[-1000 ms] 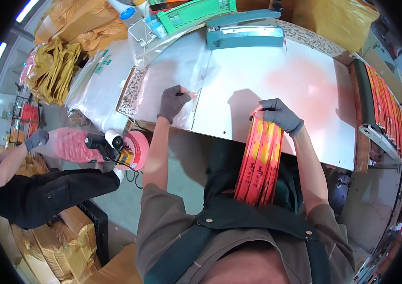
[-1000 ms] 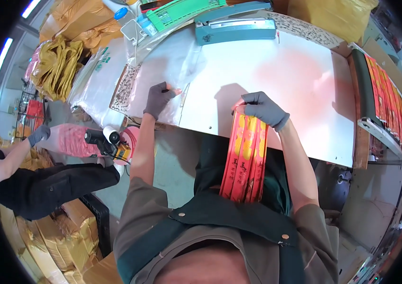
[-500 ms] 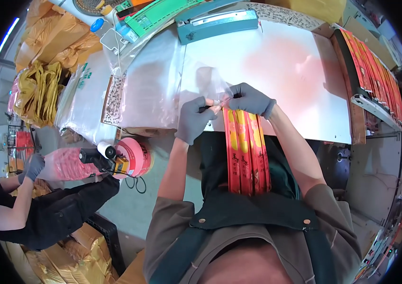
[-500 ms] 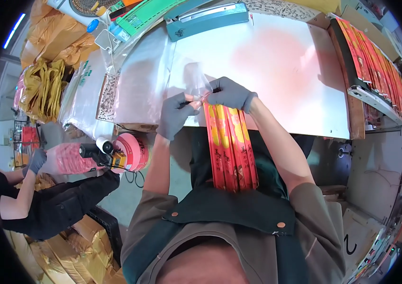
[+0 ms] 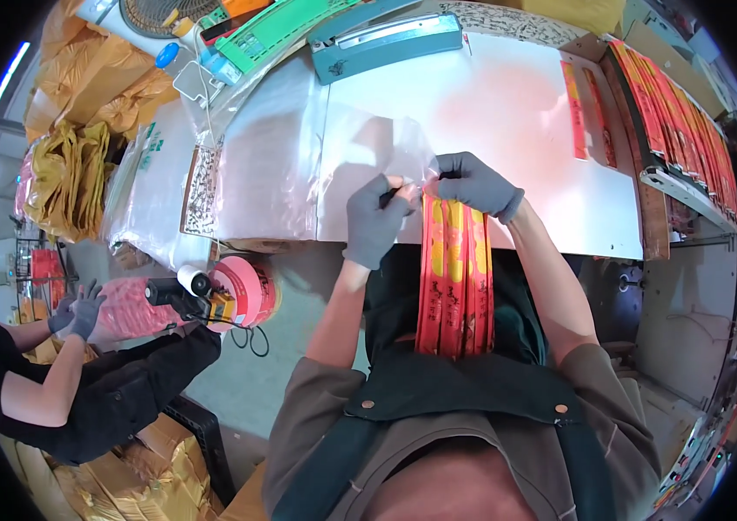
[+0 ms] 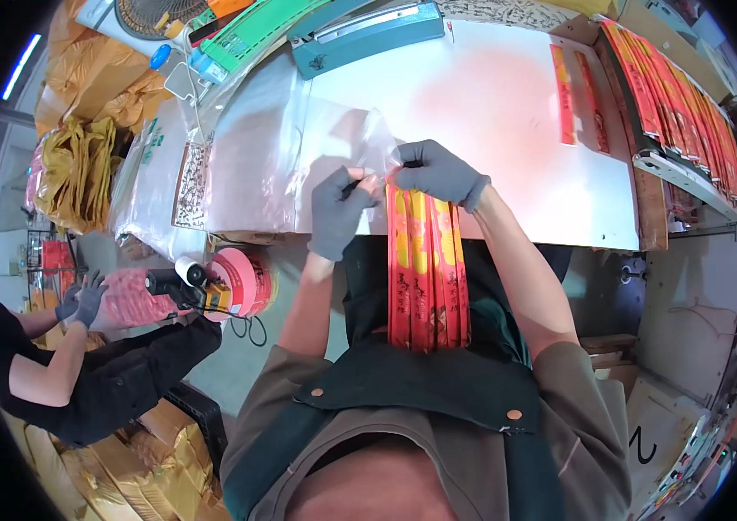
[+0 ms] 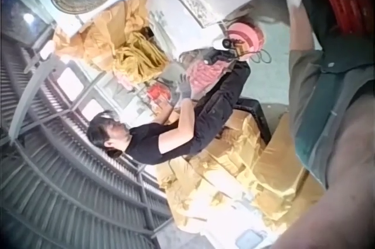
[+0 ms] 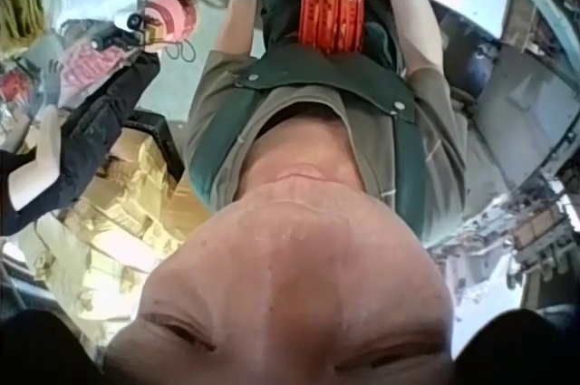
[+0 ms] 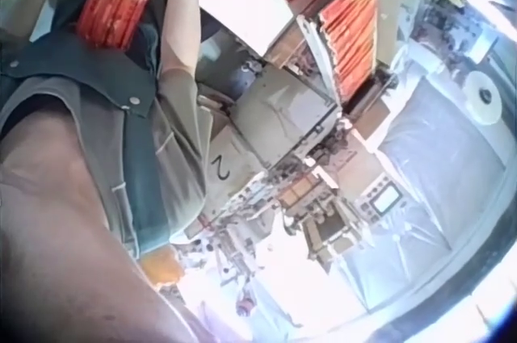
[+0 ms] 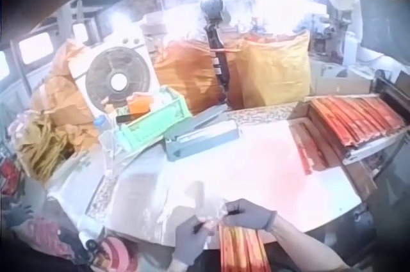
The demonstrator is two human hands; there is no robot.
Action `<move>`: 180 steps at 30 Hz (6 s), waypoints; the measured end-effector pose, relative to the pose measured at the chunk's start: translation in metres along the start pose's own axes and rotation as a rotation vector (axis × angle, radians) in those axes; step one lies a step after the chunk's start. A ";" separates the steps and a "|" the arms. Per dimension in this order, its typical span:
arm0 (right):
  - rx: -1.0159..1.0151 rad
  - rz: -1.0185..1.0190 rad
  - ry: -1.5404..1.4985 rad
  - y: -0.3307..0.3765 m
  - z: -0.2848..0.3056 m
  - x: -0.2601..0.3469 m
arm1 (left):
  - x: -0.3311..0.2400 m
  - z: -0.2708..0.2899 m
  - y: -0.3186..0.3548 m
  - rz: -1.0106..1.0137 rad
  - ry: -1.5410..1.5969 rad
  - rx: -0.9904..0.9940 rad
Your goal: Packaging and sealing bundles of incense sticks into plastic bags.
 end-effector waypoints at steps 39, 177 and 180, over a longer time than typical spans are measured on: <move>-0.222 0.246 1.301 0.140 0.029 0.097 | -0.162 0.012 -0.010 -0.459 -0.549 0.329; 0.220 0.173 -0.104 0.044 0.023 0.041 | 0.000 -0.097 0.009 0.204 0.542 0.442; 0.228 0.153 -0.037 0.012 0.014 0.021 | -0.001 -0.056 0.016 0.053 0.025 0.283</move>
Point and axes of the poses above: each hand's wrist, its own y-axis away from the middle knuckle, its own z-axis out of the back of the hand, x = y × z, the point moved 3 cm from there along -y, towards the middle knuckle, and after that the axes turned 4 degrees about -y, right-handed, at the moved point
